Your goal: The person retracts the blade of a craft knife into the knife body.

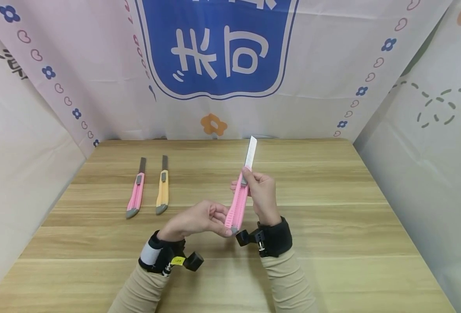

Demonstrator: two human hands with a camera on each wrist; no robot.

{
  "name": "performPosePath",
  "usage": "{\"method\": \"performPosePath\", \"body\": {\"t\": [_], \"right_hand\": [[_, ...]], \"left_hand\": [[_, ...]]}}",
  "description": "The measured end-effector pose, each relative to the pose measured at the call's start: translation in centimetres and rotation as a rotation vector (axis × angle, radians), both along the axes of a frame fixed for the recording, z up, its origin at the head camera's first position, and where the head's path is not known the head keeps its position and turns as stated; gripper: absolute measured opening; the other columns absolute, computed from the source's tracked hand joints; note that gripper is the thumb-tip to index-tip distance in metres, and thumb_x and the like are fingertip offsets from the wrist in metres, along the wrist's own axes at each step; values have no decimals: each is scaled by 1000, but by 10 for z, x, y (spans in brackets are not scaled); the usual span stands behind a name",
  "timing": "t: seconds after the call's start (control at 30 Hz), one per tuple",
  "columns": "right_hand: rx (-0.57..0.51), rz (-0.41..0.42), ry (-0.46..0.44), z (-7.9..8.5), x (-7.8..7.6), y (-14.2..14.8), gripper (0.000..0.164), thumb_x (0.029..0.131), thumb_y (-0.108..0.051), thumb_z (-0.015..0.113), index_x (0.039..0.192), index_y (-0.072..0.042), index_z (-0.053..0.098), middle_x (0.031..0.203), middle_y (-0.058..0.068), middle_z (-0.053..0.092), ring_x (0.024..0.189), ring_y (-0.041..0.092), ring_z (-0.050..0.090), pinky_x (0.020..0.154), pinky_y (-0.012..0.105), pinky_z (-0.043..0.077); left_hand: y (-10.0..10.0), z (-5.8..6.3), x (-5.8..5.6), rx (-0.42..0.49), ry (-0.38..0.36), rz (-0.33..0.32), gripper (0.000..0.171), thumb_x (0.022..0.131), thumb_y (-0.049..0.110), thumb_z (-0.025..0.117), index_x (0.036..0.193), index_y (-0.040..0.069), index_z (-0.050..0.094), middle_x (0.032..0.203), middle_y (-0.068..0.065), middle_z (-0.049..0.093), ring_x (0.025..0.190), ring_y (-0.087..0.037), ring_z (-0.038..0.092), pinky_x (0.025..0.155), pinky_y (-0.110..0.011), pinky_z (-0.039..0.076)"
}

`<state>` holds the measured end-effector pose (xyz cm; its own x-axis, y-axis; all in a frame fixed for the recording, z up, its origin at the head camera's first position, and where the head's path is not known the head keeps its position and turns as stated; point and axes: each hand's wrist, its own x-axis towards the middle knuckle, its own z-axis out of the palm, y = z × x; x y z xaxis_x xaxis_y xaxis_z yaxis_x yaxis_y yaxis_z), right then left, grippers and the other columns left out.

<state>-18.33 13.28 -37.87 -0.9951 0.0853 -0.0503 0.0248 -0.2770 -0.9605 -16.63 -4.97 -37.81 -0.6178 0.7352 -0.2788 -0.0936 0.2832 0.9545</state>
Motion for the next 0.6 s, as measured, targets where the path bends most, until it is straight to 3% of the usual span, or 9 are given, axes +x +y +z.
{"method": "performPosePath", "body": {"t": [0.27,0.33,0.47,0.6], "right_hand": [[-26,1,-6,1,2,-3,18,97,-20,57,86,-13,70,64,0,74,61,11,73,63,27,61],[-15,7,-20,1,2,-4,18,97,-21,58,96,-8,70,65,-1,74,62,11,73,64,28,61],[51,40,-59,5,-2,-6,39,97,-24,56,117,10,60,65,-5,74,64,9,73,67,27,61],[98,96,-51,11,-8,-9,45,98,-24,55,118,16,56,68,-6,74,67,7,72,69,25,61]], "left_hand": [[-2,1,0,-10,-21,0,33,80,-1,73,111,-5,64,102,-21,73,80,-7,71,81,-26,59],[-3,1,0,-17,-22,0,33,80,0,74,110,-5,65,102,-20,74,80,-7,71,81,-27,59],[-5,2,-1,-4,-24,3,33,80,0,73,111,-6,64,103,-20,73,79,-7,70,83,-27,59],[-9,3,-3,17,-29,33,32,81,0,72,112,-6,63,102,-18,74,80,-6,70,84,-25,57]]}}
